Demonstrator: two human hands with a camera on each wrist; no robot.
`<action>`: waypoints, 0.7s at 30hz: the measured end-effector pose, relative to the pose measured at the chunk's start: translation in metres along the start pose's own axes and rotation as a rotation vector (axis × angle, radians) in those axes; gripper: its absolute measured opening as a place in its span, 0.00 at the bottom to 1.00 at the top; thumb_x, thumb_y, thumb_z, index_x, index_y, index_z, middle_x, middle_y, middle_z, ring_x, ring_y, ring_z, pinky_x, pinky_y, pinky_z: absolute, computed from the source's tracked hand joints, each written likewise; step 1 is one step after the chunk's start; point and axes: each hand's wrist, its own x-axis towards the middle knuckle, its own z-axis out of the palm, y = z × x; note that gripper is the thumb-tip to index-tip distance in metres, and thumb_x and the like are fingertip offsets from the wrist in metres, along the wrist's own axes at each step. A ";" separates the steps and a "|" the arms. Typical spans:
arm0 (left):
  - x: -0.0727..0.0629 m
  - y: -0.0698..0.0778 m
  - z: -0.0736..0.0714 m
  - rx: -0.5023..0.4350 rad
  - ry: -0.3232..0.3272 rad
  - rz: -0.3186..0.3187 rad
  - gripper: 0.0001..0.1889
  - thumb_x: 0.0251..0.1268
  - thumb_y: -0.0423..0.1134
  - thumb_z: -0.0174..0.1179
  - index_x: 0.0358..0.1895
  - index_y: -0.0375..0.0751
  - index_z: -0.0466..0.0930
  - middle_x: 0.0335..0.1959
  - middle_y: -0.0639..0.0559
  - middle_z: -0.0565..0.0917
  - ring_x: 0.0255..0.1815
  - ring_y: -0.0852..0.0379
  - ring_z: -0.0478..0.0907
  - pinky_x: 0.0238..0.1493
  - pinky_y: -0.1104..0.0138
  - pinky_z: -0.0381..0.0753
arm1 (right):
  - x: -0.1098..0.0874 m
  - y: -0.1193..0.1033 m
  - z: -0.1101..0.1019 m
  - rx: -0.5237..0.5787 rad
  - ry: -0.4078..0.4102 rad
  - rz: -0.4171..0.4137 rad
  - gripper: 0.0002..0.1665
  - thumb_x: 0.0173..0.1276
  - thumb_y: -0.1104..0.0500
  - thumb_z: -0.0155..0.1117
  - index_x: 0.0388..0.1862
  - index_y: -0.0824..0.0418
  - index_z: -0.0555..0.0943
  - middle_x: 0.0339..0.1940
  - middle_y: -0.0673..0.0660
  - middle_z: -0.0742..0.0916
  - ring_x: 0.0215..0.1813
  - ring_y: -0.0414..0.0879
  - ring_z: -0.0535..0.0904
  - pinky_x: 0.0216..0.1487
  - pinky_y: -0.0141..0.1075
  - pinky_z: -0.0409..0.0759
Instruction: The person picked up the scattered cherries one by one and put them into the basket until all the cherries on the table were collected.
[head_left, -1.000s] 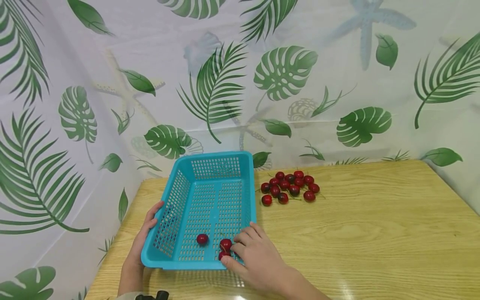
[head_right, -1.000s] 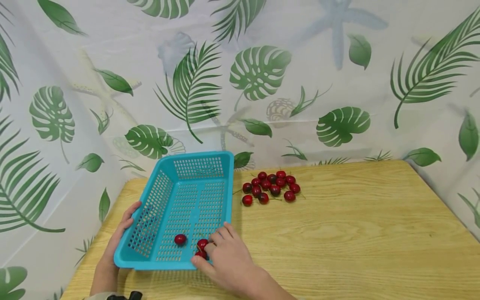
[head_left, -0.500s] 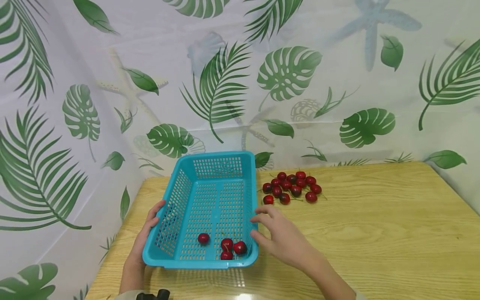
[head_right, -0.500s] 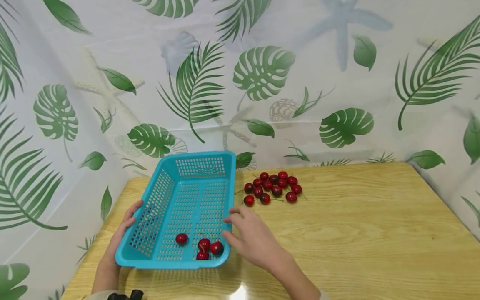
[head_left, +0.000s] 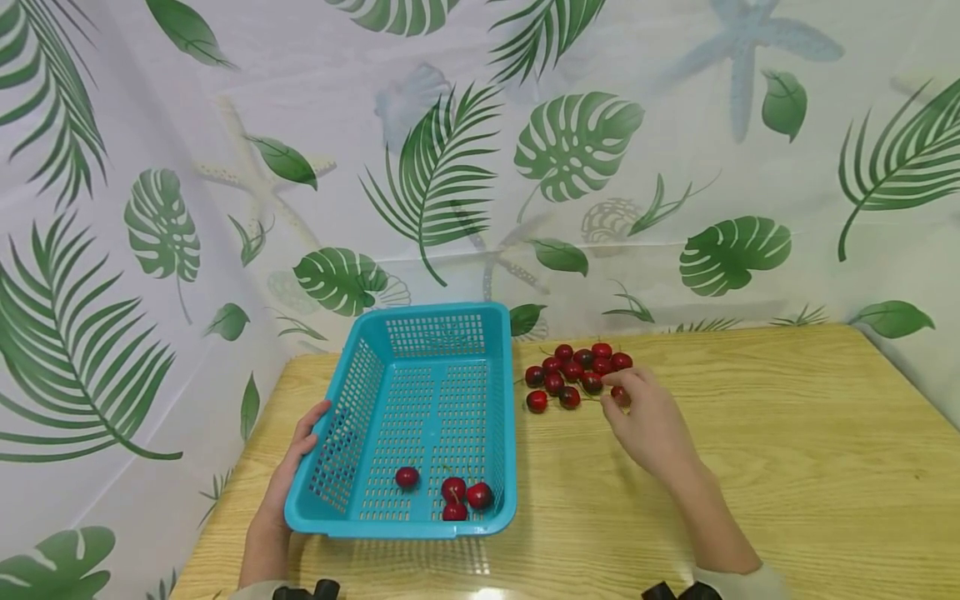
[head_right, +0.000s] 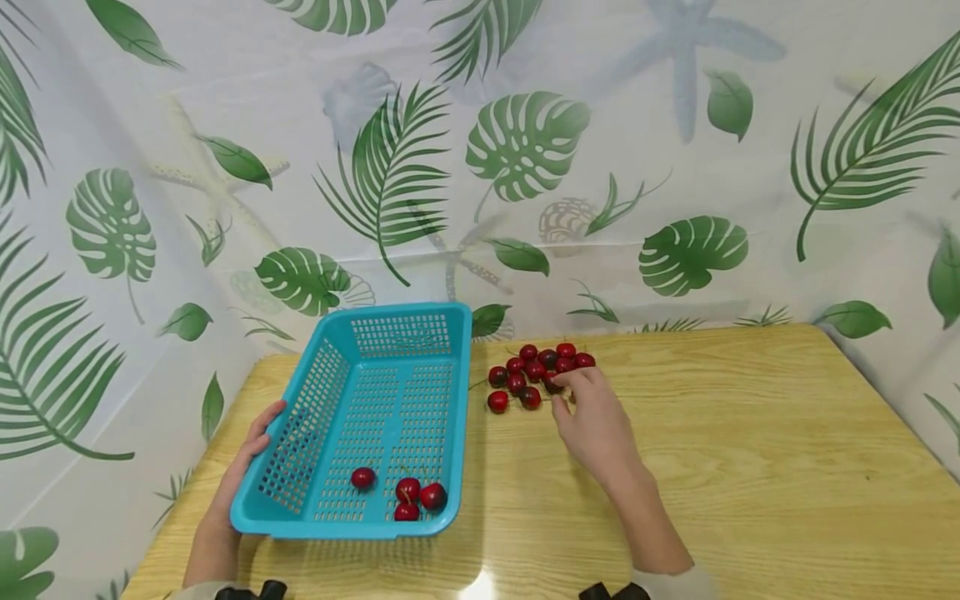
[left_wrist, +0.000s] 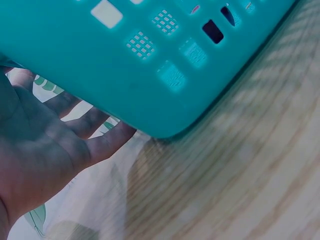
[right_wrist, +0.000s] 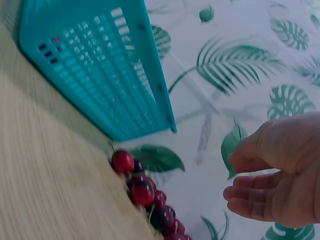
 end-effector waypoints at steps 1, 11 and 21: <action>0.000 -0.001 0.000 -0.001 -0.005 0.017 0.26 0.79 0.37 0.27 0.70 0.69 0.62 0.64 0.74 0.67 0.64 0.74 0.66 0.61 0.77 0.64 | 0.001 0.006 -0.002 -0.010 -0.003 0.021 0.15 0.69 0.65 0.59 0.52 0.72 0.81 0.50 0.69 0.80 0.44 0.58 0.80 0.43 0.50 0.80; 0.000 0.000 0.000 -0.008 0.006 -0.016 0.25 0.80 0.38 0.28 0.71 0.68 0.60 0.64 0.73 0.65 0.64 0.74 0.66 0.61 0.76 0.65 | 0.006 0.051 -0.008 -0.083 -0.118 0.142 0.21 0.70 0.65 0.55 0.56 0.79 0.77 0.55 0.80 0.75 0.51 0.70 0.77 0.49 0.59 0.78; 0.000 0.000 0.000 -0.011 0.001 -0.008 0.26 0.79 0.38 0.28 0.70 0.69 0.61 0.64 0.73 0.66 0.64 0.73 0.66 0.61 0.77 0.64 | 0.006 0.063 -0.008 -0.099 -0.176 0.166 0.21 0.71 0.66 0.52 0.56 0.79 0.76 0.56 0.81 0.74 0.56 0.75 0.74 0.51 0.61 0.76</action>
